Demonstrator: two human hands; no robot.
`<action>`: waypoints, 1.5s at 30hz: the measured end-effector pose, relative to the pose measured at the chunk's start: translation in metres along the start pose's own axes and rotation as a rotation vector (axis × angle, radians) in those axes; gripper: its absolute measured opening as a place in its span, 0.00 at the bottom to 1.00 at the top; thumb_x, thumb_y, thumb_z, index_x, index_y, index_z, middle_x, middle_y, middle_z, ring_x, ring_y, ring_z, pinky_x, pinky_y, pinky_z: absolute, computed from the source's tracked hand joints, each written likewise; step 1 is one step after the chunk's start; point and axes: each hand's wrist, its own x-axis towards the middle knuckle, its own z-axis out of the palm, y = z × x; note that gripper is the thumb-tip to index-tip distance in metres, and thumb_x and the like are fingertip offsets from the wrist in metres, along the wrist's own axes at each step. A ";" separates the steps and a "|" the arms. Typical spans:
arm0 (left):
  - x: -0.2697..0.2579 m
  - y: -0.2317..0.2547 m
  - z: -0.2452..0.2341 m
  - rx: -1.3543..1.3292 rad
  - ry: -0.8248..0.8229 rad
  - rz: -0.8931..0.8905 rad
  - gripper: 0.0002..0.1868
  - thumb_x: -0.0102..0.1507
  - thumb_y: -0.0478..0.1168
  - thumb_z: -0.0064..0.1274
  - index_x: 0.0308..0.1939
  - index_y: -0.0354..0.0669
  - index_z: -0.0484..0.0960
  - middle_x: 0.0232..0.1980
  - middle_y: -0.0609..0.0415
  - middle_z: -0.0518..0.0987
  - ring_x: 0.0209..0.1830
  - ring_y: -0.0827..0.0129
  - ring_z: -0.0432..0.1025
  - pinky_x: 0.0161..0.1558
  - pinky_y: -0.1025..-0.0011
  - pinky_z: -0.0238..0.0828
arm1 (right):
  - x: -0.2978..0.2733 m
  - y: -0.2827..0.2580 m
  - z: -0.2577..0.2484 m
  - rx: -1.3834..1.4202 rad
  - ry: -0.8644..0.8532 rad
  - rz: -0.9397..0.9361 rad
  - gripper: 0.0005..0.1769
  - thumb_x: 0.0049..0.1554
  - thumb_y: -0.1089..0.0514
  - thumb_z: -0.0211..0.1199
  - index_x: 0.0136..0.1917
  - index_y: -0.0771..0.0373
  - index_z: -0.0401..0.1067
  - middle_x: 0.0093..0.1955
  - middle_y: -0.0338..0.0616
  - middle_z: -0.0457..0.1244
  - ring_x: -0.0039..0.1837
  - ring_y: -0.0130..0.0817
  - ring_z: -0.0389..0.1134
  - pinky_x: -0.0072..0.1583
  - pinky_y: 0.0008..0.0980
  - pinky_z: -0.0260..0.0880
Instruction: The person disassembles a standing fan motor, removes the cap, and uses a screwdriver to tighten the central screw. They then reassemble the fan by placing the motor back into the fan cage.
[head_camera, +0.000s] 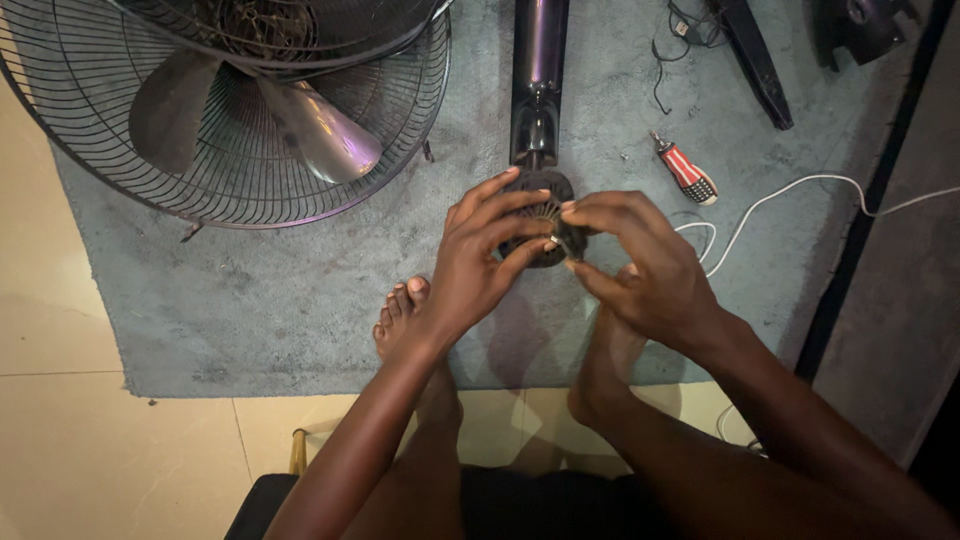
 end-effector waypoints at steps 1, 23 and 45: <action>0.000 0.000 0.000 -0.004 0.003 0.001 0.09 0.62 0.43 0.64 0.46 0.51 0.89 0.64 0.61 0.81 0.78 0.58 0.61 0.76 0.54 0.55 | -0.001 -0.003 0.000 0.006 0.004 -0.010 0.30 0.50 0.66 0.74 0.65 0.63 0.69 0.64 0.47 0.63 0.67 0.40 0.68 0.65 0.35 0.73; -0.002 -0.008 0.002 -0.026 0.005 -0.002 0.12 0.61 0.41 0.63 0.48 0.49 0.89 0.65 0.62 0.79 0.79 0.60 0.60 0.75 0.55 0.54 | 0.011 -0.019 -0.005 -0.266 -0.113 -0.122 0.20 0.52 0.61 0.72 0.58 0.61 0.77 0.61 0.44 0.63 0.64 0.40 0.64 0.61 0.36 0.72; 0.002 -0.003 0.000 -0.040 0.003 0.002 0.12 0.59 0.37 0.63 0.47 0.49 0.89 0.64 0.62 0.81 0.78 0.59 0.62 0.76 0.56 0.57 | 0.009 0.000 -0.004 -0.085 0.018 -0.202 0.19 0.52 0.66 0.70 0.57 0.60 0.76 0.58 0.44 0.64 0.63 0.39 0.69 0.62 0.35 0.74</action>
